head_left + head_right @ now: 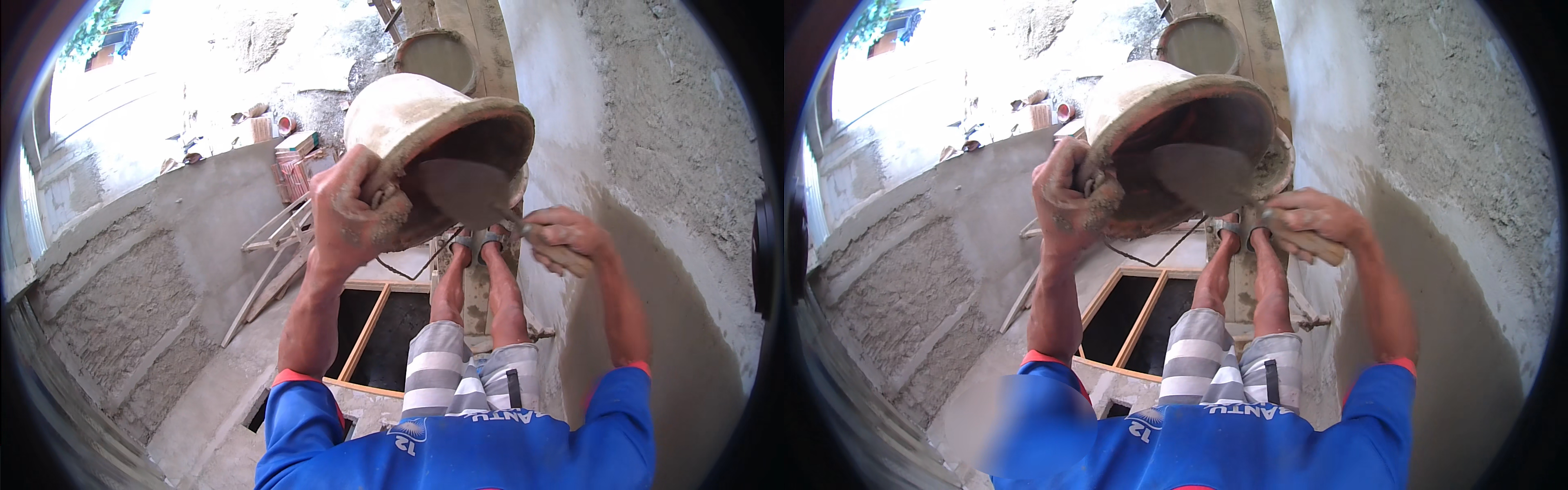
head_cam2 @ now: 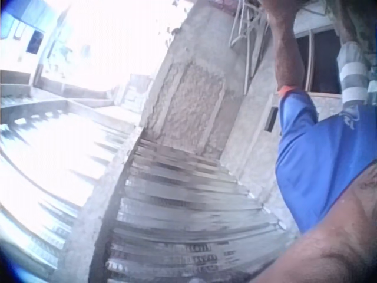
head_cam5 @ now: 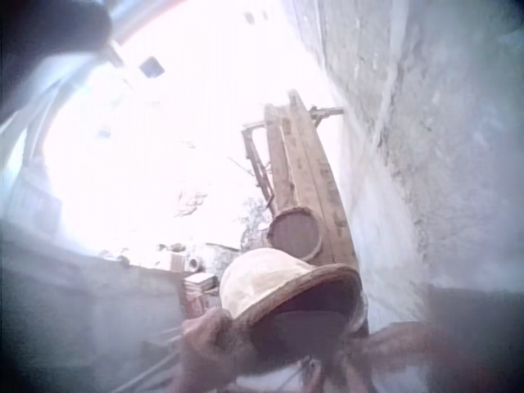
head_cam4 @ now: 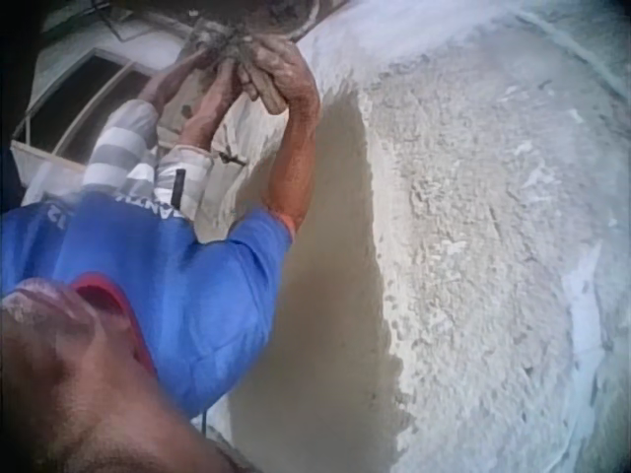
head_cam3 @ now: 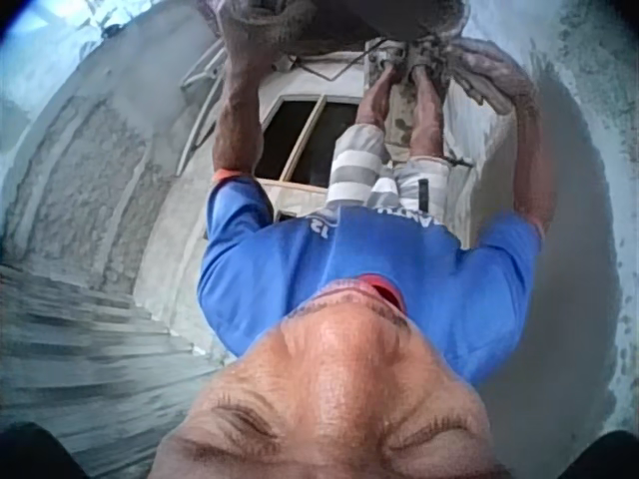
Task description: The person applies plaster to a wall using a float and a trowel, scooping material from buckets and smoothing it across the surface while standing on a wooden scaffold.
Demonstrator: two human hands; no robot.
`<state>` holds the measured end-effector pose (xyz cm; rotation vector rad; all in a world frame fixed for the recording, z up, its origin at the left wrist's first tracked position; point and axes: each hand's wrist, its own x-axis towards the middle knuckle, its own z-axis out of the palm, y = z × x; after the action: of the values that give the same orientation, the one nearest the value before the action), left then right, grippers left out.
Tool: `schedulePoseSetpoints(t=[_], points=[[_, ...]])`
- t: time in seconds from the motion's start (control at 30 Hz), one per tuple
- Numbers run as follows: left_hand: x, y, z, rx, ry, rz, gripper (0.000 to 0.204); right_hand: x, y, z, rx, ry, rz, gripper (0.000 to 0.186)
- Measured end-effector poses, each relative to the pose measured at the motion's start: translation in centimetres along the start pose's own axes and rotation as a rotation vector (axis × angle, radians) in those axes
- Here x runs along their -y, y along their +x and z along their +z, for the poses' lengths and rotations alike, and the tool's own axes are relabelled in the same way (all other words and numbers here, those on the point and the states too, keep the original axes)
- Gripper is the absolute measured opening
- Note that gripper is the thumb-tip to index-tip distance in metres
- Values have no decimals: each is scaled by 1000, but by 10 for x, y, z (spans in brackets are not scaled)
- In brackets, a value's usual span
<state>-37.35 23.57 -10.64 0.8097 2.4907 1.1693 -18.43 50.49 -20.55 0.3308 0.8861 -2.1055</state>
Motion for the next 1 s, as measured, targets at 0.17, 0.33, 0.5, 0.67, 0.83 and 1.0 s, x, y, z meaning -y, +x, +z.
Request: schedulePoseSetpoints(t=[0.17,0.33,0.5,0.67,0.83,1.0], points=[[-25,-3,1,8,42,99,17,72,-25,20,-321,-651,166,46],[-39,-1,1,18,42,148,25,77,14,19,-311,-823,206,39],[-39,-2,-1,59,89,164,25,39,38,5,-129,-411,223,39],[-27,1,9,-70,16,46,20,-19,60,8,23,150,111,46],[15,-1,22,-165,-33,-132,16,-65,64,18,133,432,47,58],[77,-52,23,-287,22,-366,20,-66,16,22,125,219,-68,50]])
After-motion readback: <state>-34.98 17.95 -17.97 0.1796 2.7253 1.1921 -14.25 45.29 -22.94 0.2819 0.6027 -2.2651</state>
